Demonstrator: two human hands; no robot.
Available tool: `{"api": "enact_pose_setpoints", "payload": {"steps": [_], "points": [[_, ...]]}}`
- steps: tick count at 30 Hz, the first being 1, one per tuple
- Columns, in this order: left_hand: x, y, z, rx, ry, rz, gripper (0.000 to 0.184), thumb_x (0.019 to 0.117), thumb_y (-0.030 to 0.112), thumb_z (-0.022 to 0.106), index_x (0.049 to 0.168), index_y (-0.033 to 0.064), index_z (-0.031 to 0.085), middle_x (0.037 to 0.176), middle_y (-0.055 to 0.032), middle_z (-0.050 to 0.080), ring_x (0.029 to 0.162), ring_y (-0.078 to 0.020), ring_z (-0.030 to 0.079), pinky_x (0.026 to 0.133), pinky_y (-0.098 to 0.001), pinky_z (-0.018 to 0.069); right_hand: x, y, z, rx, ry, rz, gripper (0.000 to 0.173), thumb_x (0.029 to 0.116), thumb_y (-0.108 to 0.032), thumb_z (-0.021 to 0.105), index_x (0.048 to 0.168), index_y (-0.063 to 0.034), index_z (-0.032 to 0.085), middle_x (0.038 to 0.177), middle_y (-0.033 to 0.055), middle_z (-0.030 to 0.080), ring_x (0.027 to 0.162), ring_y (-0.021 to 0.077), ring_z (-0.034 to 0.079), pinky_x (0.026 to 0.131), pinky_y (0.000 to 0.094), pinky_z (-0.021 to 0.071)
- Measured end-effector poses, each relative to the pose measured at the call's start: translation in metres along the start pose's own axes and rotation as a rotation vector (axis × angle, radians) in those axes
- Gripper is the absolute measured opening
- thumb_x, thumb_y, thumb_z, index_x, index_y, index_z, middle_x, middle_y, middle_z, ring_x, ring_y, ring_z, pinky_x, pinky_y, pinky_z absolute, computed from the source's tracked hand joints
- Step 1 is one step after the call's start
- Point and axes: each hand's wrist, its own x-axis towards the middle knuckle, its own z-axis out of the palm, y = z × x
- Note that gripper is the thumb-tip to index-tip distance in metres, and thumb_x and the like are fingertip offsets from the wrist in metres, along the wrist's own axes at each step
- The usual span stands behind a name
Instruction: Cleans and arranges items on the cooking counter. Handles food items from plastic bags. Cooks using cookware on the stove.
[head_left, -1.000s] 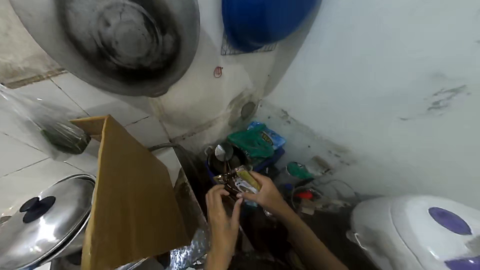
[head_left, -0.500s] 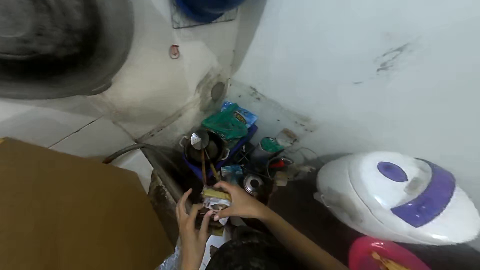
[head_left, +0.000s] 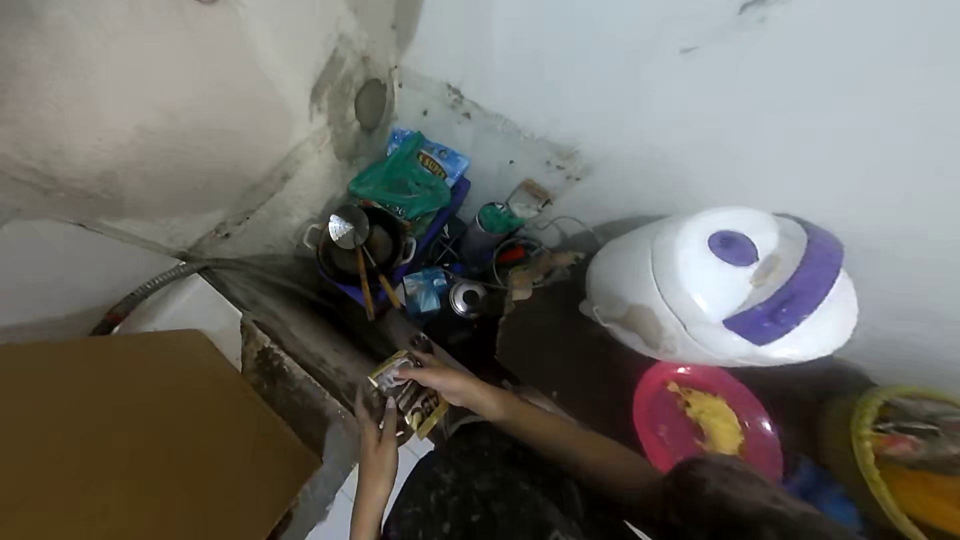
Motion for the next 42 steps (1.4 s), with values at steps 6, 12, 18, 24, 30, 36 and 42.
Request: {"api": "enact_pose_setpoints", "payload": {"steps": [6,12,18,24,30,36,42], "points": [[-0.01,-0.066,-0.004,0.337,-0.193,0.135,0.067,0.1039,0.014,0.055,0.157,-0.0093,0.021,0.155,-0.0356,0.035,0.135,-0.0436,0.05,0.11,-0.051,0.0451,-0.002,0.121,-0.033,0.43,0.176,0.114,0.042,0.1111,-0.034,0.043,0.142,-0.0058,0.047,0.114,0.0104,0.065,0.095,0.0155,0.066,0.083,0.0344,0.0569],[0.011,-0.112,-0.015,0.581,-0.16,0.349,0.056,0.1029,0.009,0.054,0.15,-0.0138,0.035,0.158,-0.0361,0.031,0.146,-0.0467,0.037,0.119,-0.0513,0.0325,-0.033,0.249,-0.072,0.73,0.635,0.061,0.034,0.109,-0.015,0.041,0.137,0.002,0.049,0.113,0.0146,0.062,0.093,0.0175,0.063,0.079,0.0336,0.055],[0.016,-0.123,-0.023,0.626,-0.145,0.352,0.072,0.1058,0.016,0.051,0.162,-0.0028,0.011,0.159,-0.0326,0.032,0.142,-0.0463,0.043,0.116,-0.057,0.0359,-0.069,0.359,-0.116,0.805,1.078,0.114,0.041,0.1086,-0.014,0.046,0.143,0.008,0.043,0.135,0.0268,0.054,0.113,0.0319,0.058,0.096,0.0456,0.0516],[0.017,-0.116,-0.016,0.626,-0.101,0.294,0.081,0.107,0.021,0.051,0.162,-0.0006,-0.004,0.161,-0.0329,0.028,0.142,-0.0465,0.043,0.116,-0.0577,0.0349,-0.124,0.398,-0.176,0.755,1.34,-0.041,0.044,0.1087,-0.016,0.049,0.145,0.0078,0.042,0.139,0.0271,0.054,0.118,0.0327,0.059,0.098,0.0455,0.0522],[0.015,-0.109,-0.016,0.628,-0.107,0.238,0.08,0.108,0.021,0.049,0.162,-0.0005,-0.005,0.161,-0.033,0.029,0.145,-0.0453,0.04,0.118,-0.0554,0.0329,-0.197,0.394,-0.171,-0.192,1.122,0.597,0.044,0.1071,-0.004,0.045,0.149,0.0081,0.042,0.154,0.0318,0.042,0.146,0.042,0.041,0.118,0.0535,0.0349],[0.009,-0.106,-0.008,0.59,-0.065,0.243,0.083,0.1066,0.018,0.052,0.16,-0.0043,-0.007,0.16,-0.0359,0.026,0.142,-0.0455,0.043,0.116,-0.0523,0.0357,-0.146,0.392,-0.144,0.5,1.227,0.296,0.047,0.1093,-0.017,0.047,0.147,0.011,0.04,0.15,0.0341,0.042,0.135,0.0448,0.047,0.107,0.0599,0.0415],[0.005,-0.088,-0.002,0.399,-0.095,0.134,0.083,0.105,0.013,0.055,0.16,-0.0059,-0.005,0.163,-0.0359,0.018,0.142,-0.0443,0.044,0.116,-0.0497,0.0392,-0.068,0.281,-0.13,0.087,0.647,0.191,0.038,0.1091,-0.012,0.047,0.142,0.0087,0.05,0.138,0.0305,0.056,0.123,0.0389,0.057,0.101,0.0513,0.0452]]}}
